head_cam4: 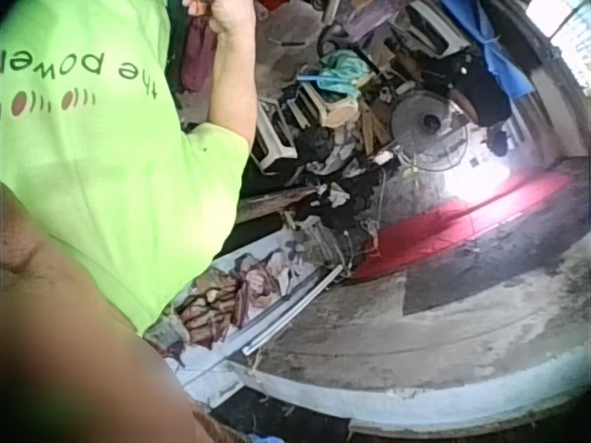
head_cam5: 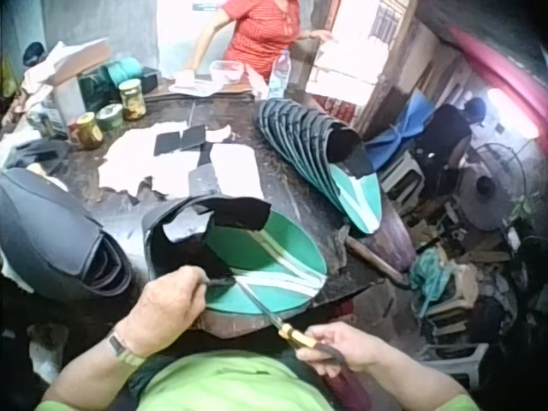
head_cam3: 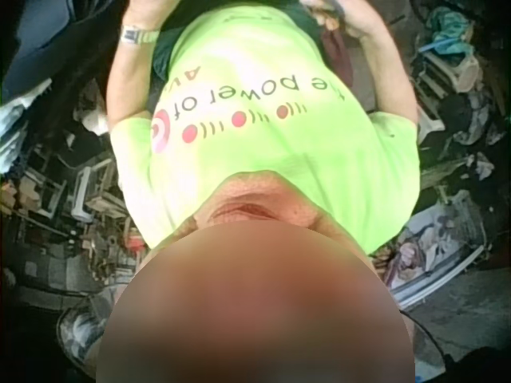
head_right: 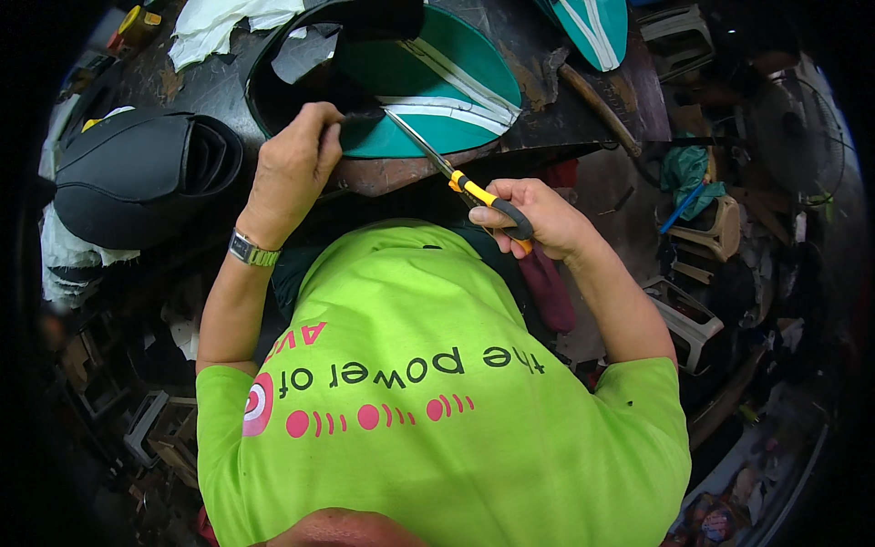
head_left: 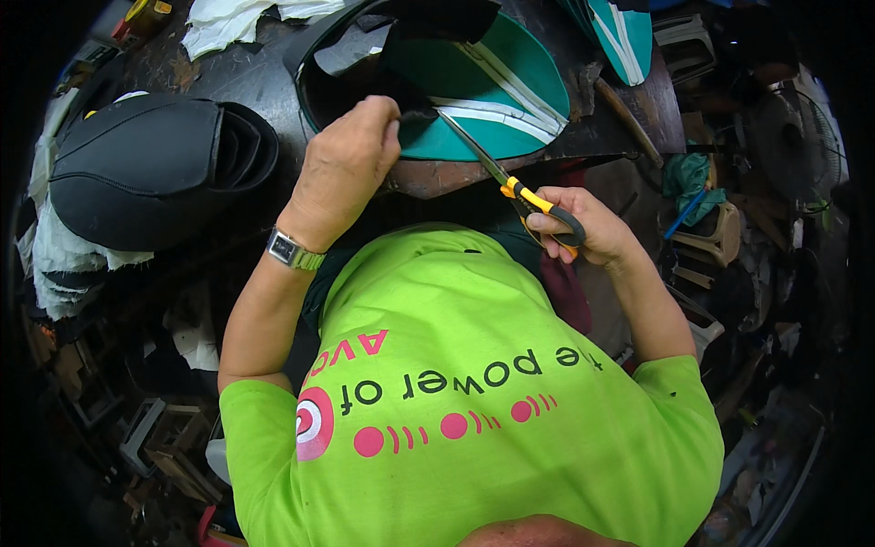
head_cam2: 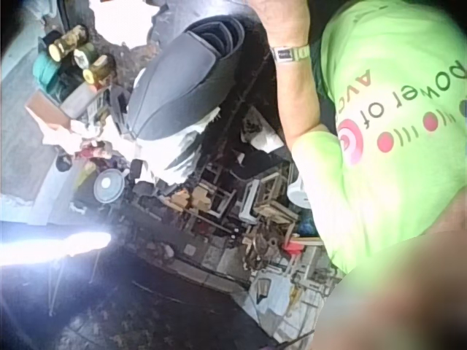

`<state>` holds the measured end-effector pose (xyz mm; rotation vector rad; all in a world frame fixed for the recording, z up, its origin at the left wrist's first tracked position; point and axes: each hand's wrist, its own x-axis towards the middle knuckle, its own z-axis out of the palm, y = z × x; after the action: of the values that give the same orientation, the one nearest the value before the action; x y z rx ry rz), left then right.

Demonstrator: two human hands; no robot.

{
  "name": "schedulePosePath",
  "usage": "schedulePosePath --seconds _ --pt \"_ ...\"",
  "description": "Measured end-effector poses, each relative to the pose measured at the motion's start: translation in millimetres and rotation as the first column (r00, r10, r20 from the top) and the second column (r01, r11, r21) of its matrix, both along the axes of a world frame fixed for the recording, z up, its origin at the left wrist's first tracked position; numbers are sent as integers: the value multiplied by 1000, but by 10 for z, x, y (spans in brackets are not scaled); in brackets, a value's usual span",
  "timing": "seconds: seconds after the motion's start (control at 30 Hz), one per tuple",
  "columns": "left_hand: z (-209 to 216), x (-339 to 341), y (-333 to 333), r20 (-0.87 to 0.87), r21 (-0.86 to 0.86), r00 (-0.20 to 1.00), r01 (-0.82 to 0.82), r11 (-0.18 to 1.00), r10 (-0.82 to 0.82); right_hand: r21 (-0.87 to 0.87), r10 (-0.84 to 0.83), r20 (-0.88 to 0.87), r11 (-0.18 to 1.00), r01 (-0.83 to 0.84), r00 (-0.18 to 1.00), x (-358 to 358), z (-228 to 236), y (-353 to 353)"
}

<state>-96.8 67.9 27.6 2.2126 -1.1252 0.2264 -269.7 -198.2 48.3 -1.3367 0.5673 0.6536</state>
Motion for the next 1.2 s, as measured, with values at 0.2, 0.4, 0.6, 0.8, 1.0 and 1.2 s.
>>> schedulePosePath --seconds 0.2,0.4,0.6,0.8,1.0,1.2 --pt "-87 19 -41 73 -84 997 1 996 5 29 29 -32 999 -28 999 33 70 -40" --pt "-94 98 51 80 -61 996 38 997 -33 40 154 -97 988 -151 983 142 209 -120" --pt "-96 61 46 124 -24 992 0 1000 3 114 375 -96 924 -364 922 296 297 -260" --pt "-91 94 82 60 -51 998 14 999 -10 199 360 -106 921 -335 927 433 223 -276" --pt "-116 138 233 -20 -105 988 149 983 -152 310 247 -130 930 -197 960 375 127 -310" --pt "-113 139 242 -81 -126 981 163 978 -174 253 201 -138 954 -162 970 353 66 -351"
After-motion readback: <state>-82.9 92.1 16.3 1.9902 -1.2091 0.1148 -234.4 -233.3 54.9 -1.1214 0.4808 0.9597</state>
